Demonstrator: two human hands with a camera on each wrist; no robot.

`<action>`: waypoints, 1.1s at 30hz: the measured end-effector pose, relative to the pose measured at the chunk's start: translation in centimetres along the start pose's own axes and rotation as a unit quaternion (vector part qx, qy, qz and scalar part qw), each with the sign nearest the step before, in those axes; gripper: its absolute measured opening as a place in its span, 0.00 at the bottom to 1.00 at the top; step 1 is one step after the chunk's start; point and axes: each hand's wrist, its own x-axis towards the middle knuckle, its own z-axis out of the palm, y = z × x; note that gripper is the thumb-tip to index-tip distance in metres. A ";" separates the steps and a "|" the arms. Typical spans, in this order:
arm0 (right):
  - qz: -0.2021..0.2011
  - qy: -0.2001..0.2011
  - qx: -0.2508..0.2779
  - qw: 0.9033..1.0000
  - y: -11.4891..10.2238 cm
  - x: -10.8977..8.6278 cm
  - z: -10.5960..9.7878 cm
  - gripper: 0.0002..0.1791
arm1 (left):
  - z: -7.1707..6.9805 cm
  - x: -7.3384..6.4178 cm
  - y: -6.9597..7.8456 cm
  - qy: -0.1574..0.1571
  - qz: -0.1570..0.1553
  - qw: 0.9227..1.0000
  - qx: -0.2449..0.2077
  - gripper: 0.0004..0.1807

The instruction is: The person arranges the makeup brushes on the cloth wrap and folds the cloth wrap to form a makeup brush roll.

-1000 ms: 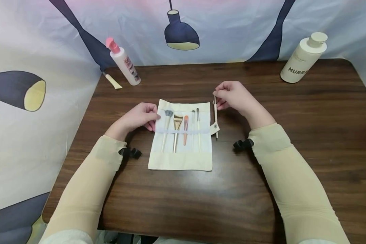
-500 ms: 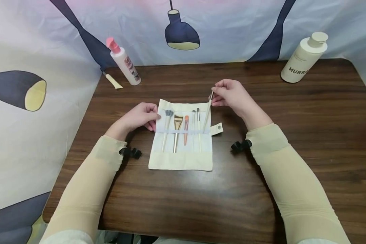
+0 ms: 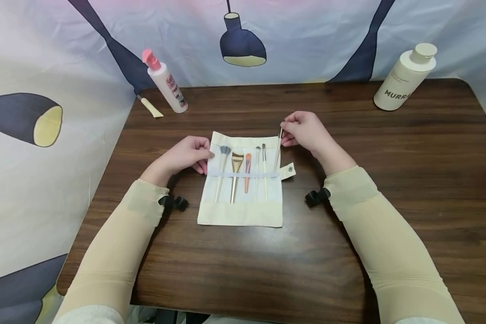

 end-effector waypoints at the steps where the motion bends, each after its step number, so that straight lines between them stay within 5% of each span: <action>1: 0.003 -0.005 -0.010 1.000 0.2 0.0 0.1 0.15 | 0.1 0.0 -0.1 0.000 0.001 1.000 0.000 0.09; 21: 0.013 -0.068 -0.221 0.973 0.9 -0.5 1.1 0.12 | 0.4 -0.1 -0.2 0.010 0.001 1.000 0.003 0.08; 33: 0.010 -0.088 -0.250 0.964 0.6 -0.8 1.1 0.13 | 0.4 0.2 -0.1 0.017 0.001 1.000 0.000 0.09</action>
